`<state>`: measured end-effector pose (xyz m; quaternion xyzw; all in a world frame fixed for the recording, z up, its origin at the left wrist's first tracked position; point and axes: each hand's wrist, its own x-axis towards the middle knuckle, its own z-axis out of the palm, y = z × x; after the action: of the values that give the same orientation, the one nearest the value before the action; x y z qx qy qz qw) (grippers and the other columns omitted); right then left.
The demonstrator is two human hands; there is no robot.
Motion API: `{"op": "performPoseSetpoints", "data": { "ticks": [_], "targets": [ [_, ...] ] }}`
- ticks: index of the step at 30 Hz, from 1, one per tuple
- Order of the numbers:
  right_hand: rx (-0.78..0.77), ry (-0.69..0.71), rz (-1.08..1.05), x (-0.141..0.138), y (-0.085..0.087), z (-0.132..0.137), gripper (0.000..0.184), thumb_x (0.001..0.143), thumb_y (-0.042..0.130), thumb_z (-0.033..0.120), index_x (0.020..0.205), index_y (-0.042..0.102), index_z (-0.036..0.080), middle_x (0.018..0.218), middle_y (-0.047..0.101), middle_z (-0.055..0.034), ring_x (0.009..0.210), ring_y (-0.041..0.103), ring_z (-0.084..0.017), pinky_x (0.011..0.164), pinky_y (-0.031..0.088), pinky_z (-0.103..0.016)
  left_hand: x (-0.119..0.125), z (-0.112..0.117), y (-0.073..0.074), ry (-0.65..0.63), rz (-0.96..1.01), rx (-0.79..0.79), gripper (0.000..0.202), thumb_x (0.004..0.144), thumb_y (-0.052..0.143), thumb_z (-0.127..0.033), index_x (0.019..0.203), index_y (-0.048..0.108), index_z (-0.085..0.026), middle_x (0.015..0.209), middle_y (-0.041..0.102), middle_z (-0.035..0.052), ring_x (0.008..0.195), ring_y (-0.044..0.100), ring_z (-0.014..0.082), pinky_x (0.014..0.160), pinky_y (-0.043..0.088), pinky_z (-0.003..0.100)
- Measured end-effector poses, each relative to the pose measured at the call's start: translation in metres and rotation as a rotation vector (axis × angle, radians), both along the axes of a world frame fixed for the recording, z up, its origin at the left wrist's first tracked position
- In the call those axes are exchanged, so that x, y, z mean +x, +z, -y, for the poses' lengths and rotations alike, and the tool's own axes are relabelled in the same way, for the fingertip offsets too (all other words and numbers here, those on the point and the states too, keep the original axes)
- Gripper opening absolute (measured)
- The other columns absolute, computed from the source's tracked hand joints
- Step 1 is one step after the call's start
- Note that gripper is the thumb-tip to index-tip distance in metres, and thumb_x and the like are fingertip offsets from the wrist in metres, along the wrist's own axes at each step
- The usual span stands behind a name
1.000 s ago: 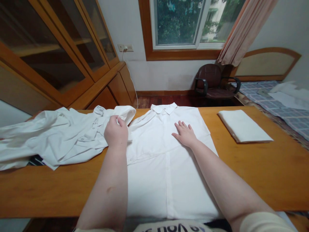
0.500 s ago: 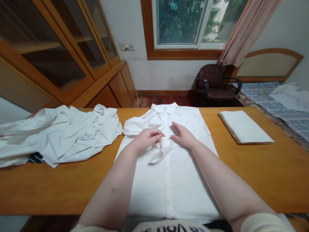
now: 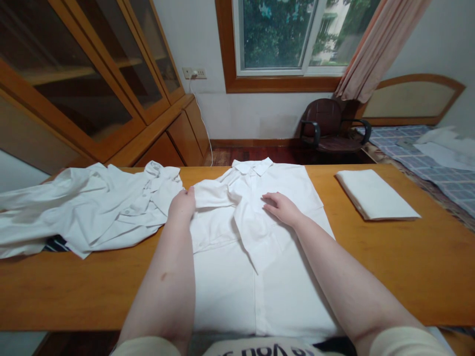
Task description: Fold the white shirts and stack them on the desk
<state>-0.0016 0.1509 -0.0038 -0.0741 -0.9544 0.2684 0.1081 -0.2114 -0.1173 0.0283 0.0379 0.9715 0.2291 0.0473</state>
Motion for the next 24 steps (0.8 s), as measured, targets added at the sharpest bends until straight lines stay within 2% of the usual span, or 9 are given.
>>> {"op": "performPoseSetpoints", "data": {
  "ticks": [3,6,9,12,15,17,21,24],
  "targets": [
    [0.001,-0.002,-0.001,0.0,0.001,0.0,0.034,0.088,0.052,0.033,0.119,0.06,0.024,0.12,0.064,-0.0032,0.111,0.057,-0.018,0.108,0.029,-0.038,-0.005,0.0,-0.005,0.009,-0.001,0.069,0.047,0.089,0.032,-0.047,0.098,0.064,-0.014,0.103,0.068,0.0201,0.1,0.062,0.033,0.083,0.045,0.042],
    [-0.023,0.002,-0.016,0.001,0.001,0.0,0.033,0.088,0.052,0.034,0.118,0.061,0.023,0.118,0.065,-0.0037,0.108,0.058,-0.018,0.107,0.031,-0.037,-0.007,0.001,-0.009,0.003,0.067,0.126,0.039,0.08,0.051,-0.043,0.103,0.064,-0.015,0.103,0.069,0.0152,0.097,0.063,0.0291,0.08,0.046,0.036],
    [-0.037,0.001,-0.031,0.001,0.001,0.0,0.033,0.087,0.053,0.034,0.117,0.061,0.022,0.117,0.066,-0.0038,0.107,0.059,-0.018,0.108,0.03,-0.037,-0.002,0.0,-0.01,-0.051,0.135,0.2,0.051,0.068,0.063,-0.035,0.116,0.06,-0.017,0.104,0.069,0.0106,0.088,0.065,0.0246,0.075,0.047,0.031],
    [-0.04,0.006,-0.032,0.001,0.0,-0.001,0.033,0.087,0.053,0.034,0.117,0.061,0.022,0.117,0.066,-0.0042,0.108,0.058,-0.019,0.108,0.03,-0.038,0.009,-0.003,-0.006,-0.152,0.187,0.294,0.057,0.062,0.067,-0.026,0.118,0.059,-0.018,0.095,0.07,0.0066,0.077,0.065,0.0195,0.07,0.048,0.028],
    [-0.036,0.012,-0.041,0.001,-0.002,-0.001,0.033,0.087,0.052,0.034,0.117,0.061,0.023,0.118,0.065,-0.0041,0.108,0.058,-0.018,0.109,0.029,-0.038,0.019,-0.009,0.0,-0.244,0.207,0.357,0.052,0.061,0.066,-0.019,0.112,0.062,-0.018,0.089,0.069,0.0038,0.072,0.063,0.0153,0.068,0.048,0.025],
    [-0.036,0.011,-0.049,0.001,-0.003,-0.002,0.033,0.087,0.053,0.033,0.117,0.061,0.023,0.118,0.066,-0.004,0.108,0.059,-0.018,0.109,0.028,-0.037,0.022,-0.012,0.001,-0.259,0.211,0.379,0.044,0.062,0.065,-0.018,0.106,0.064,-0.018,0.088,0.069,0.003,0.073,0.062,0.0147,0.069,0.048,0.024],
    [-0.053,0.016,-0.059,0.0,-0.005,-0.003,0.031,0.087,0.054,0.032,0.115,0.061,0.023,0.116,0.066,-0.0041,0.107,0.059,-0.019,0.109,0.028,-0.04,0.013,-0.015,-0.008,-0.209,0.201,0.527,0.029,0.072,0.06,-0.029,0.099,0.066,-0.019,0.096,0.069,0.004,0.085,0.063,0.0174,0.078,0.049,0.027],
    [-0.083,0.032,-0.069,-0.002,-0.006,-0.004,0.029,0.085,0.056,0.03,0.113,0.063,0.023,0.114,0.067,-0.0046,0.105,0.06,-0.02,0.108,0.03,-0.042,0.001,-0.017,-0.02,-0.067,0.155,0.706,0.027,0.079,0.054,-0.033,0.099,0.065,-0.02,0.105,0.068,0.0054,0.098,0.062,0.0188,0.086,0.047,0.029]
  ]
}}
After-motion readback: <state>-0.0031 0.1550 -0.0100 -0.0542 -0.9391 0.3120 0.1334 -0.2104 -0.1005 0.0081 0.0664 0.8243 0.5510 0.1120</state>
